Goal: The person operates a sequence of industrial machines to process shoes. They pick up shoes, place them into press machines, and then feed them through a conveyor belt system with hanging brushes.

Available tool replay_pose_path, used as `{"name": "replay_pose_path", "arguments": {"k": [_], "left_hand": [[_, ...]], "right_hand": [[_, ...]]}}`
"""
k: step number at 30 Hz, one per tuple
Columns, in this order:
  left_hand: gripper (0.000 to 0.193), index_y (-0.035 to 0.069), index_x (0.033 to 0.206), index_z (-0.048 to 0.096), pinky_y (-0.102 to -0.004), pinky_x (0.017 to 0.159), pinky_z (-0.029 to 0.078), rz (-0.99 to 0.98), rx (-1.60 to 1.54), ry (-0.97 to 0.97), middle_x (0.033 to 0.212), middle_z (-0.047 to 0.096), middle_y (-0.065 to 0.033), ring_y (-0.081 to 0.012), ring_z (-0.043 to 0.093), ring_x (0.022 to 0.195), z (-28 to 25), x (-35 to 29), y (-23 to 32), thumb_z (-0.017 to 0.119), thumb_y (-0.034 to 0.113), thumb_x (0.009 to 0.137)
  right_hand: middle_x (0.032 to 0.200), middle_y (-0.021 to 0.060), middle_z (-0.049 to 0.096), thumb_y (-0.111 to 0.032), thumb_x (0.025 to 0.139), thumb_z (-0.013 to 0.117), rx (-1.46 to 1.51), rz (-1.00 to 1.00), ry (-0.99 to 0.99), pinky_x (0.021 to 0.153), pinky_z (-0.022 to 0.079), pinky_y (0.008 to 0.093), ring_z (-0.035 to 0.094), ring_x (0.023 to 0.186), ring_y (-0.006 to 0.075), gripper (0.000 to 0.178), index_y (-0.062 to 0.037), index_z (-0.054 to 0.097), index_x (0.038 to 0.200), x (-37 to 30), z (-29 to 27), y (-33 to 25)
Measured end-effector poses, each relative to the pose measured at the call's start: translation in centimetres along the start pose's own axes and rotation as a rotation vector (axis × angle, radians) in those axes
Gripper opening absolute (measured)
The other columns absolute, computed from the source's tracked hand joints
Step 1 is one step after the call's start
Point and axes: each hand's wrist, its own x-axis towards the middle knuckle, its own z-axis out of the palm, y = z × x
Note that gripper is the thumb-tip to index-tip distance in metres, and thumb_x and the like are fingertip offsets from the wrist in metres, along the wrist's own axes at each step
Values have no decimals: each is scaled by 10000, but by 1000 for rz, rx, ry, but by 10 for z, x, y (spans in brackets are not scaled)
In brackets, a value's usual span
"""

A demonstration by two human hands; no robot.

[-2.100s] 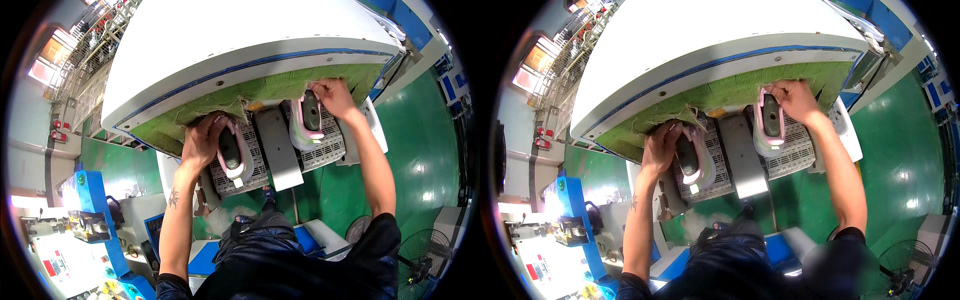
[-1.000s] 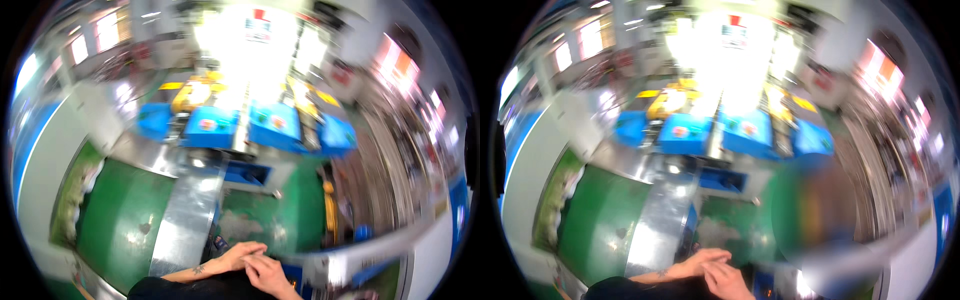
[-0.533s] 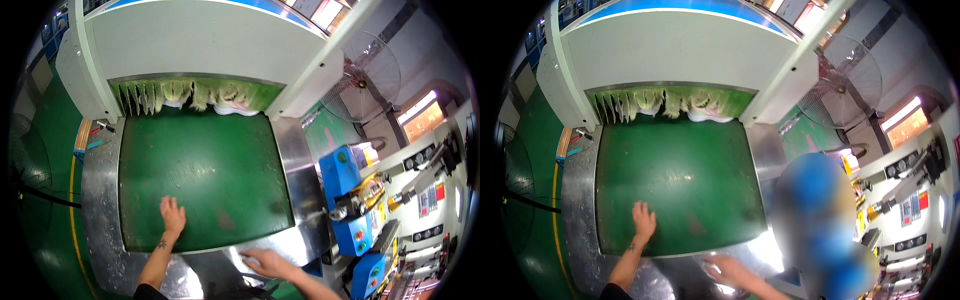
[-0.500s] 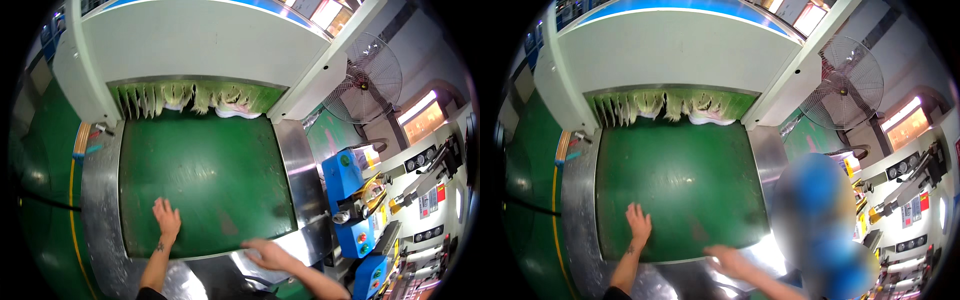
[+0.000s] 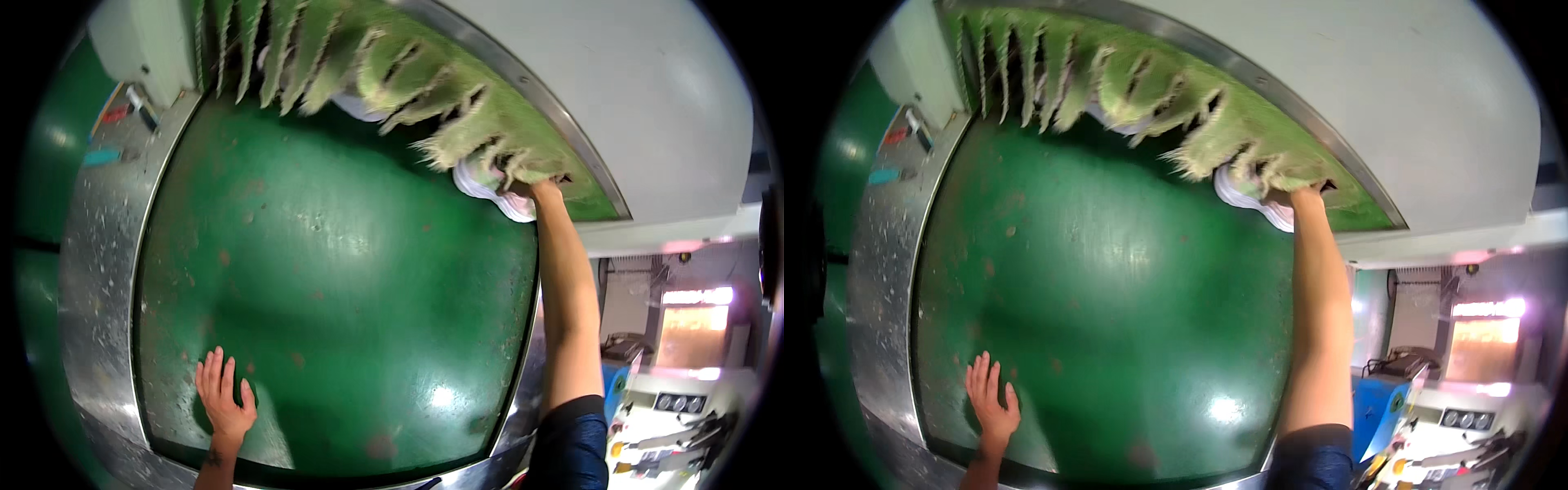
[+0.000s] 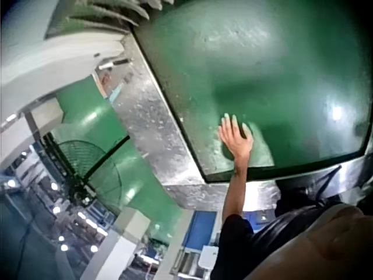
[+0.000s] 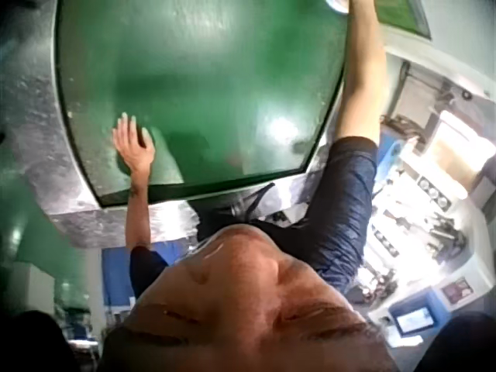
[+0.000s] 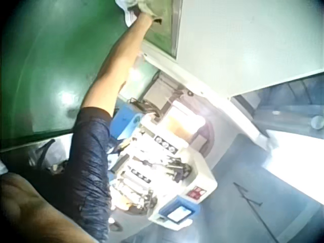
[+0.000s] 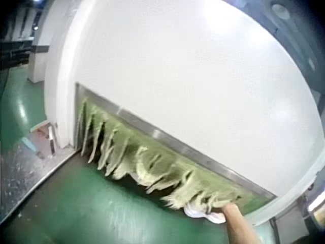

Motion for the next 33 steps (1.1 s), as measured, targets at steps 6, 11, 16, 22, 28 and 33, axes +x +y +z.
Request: {"name": "replay_pose_path", "arguments": {"k": [6,11,16,22,28,33], "left_hand": [[435,-9,1240,496,-527,1093,264,26,3,62,1391,438,-182,-365,397,1296,13,-7,0,545,86,819],[465,-22,1269,466,-509,1109,252,-11,-10,109,1430,396,-155,-347,369,1314,7,-1,18,551,99,828],[719,-19,1352,384,-429,1044,361,-399,-882,-580,1360,450,-243,-348,459,1242,-51,2,107,497,540,915],[837,-3,1368,388,-419,962,463,-484,-873,-1699,1265,531,-249,-337,576,1103,-110,-116,272,378,677,881],[607,-78,1274,465,-424,974,463,-257,-1393,-1446,1218,570,-223,-329,590,1073,-136,-164,368,568,251,774],[705,-44,1321,429,-411,985,450,-229,-1567,-1604,1233,573,-169,-305,564,1121,-102,-239,434,641,158,681]], "right_hand": [[1071,131,630,-197,680,692,129,-7,78,778,539,438,599,974,336,360,-84,636,1017,-67,-24,-40],[992,134,606,-296,619,753,660,-123,228,738,511,461,580,931,359,475,-132,623,1045,-317,-70,-77],[1047,169,673,-472,592,848,1644,632,-510,872,493,332,650,966,225,743,25,630,1099,-584,-173,-123],[1136,73,573,-300,667,770,1230,-243,345,827,511,372,566,1007,261,593,-72,554,1171,-685,-201,-87],[1372,176,397,-163,740,785,1959,506,716,1025,388,413,445,1254,301,879,-41,240,1417,-805,-166,-118],[1286,145,504,-261,797,756,2245,953,776,1062,316,384,423,1248,253,640,-6,463,1305,-852,-175,-122]]}}
